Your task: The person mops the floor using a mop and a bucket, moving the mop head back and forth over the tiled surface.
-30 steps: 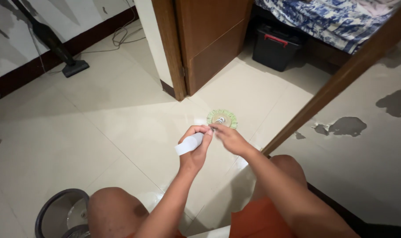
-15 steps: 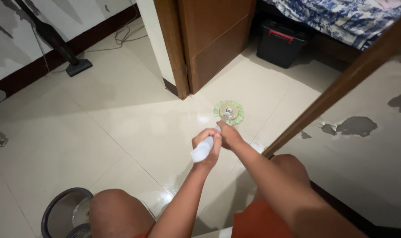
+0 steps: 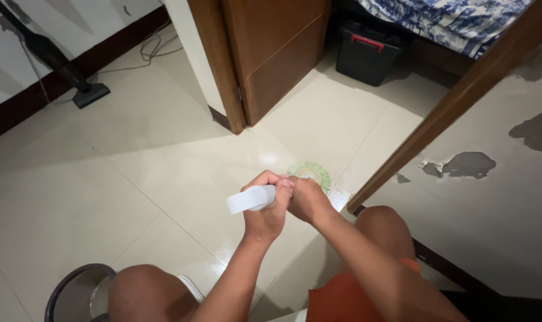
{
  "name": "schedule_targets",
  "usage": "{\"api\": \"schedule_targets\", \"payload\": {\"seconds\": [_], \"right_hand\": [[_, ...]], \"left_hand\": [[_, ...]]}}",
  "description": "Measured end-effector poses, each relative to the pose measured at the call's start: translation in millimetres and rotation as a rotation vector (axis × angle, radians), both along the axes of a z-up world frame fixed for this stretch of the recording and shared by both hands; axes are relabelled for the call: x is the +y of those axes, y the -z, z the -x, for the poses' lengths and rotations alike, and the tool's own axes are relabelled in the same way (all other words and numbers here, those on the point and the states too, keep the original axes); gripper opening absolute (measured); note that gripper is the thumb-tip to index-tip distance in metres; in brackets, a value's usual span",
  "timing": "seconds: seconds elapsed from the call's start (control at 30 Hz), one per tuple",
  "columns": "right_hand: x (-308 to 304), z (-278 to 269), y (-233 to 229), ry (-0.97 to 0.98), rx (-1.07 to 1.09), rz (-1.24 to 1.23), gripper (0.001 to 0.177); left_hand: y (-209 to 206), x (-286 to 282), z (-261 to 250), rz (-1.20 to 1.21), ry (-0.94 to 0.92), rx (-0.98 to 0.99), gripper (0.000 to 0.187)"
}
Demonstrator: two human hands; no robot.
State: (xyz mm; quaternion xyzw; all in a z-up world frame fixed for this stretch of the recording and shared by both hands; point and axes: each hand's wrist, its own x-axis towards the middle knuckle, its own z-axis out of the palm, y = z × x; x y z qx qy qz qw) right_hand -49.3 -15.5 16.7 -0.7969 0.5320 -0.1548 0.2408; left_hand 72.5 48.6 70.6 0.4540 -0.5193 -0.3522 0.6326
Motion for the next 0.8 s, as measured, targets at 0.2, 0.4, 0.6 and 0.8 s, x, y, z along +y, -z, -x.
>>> {"api": "schedule_targets", "payload": {"seconds": [0.2,0.4,0.6,0.8], "right_hand": [[-62.7,12.0,93.0,0.081,0.124,-0.012,0.021],[-65.8,26.3,78.0,0.0,0.297,-0.117,0.027],[-27.0,47.2,30.5,-0.03,0.251,-0.114,0.021],[-55.0,69.5,81.2,0.152,0.117,-0.073,0.024]], "left_hand": [[81.1,-24.7,6.9,-0.09,-0.037,0.164,0.015],[66.3,-17.5,17.2,-0.133,-0.028,0.05,0.016],[-0.9,6.6,27.1,-0.162,0.057,-0.15,0.012],[48.7,-23.9,49.5,-0.001,0.057,-0.034,0.01]]}}
